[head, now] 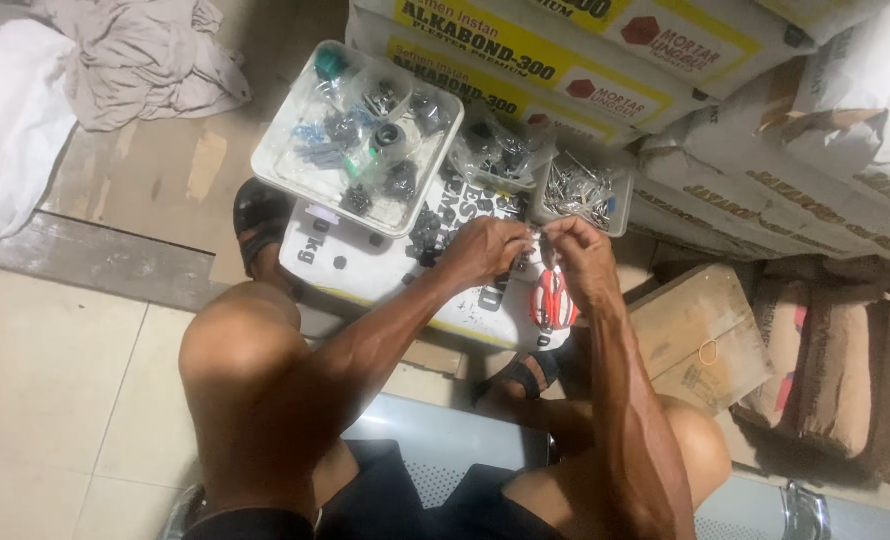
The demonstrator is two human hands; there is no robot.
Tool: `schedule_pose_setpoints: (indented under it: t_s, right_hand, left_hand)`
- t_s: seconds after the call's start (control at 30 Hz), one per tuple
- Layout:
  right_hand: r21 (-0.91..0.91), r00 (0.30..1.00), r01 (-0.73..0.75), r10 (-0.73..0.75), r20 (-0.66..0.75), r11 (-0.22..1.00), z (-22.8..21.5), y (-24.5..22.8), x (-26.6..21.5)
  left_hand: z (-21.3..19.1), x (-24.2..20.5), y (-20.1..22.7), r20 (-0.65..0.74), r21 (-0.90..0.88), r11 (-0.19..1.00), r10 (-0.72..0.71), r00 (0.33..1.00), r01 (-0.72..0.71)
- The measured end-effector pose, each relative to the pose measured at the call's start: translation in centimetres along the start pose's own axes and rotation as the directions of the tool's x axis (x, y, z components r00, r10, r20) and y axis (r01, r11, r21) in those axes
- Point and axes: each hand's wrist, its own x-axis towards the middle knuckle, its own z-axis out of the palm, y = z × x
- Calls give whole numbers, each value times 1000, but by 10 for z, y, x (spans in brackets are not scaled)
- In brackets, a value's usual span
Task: The person sits on a low stool and sorts small metal hardware items, such as screws and nails, from a plastic container into smaller plastic bags. They handle the items by hand, picking them up and placing them into the bags.
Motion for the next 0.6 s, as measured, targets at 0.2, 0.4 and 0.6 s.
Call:
schedule_pose_setpoints:
  t_s: [0.2,0.4,0.6]
  right_hand:
    - [-224,995,76,-59,82,972,-3,-3,2]
    - [-240,990,-22,55,132,971,6,-3,-10]
    - [-239,997,52,-37,66,970,9,-19,-10]
  left_hand:
    - [12,1,-28,-33,184,983,4,999,2]
    - [14,-13,-27,48,312,950,9,999,-23]
    - [-2,-5,-8,-179,71,996,-35,983,49]
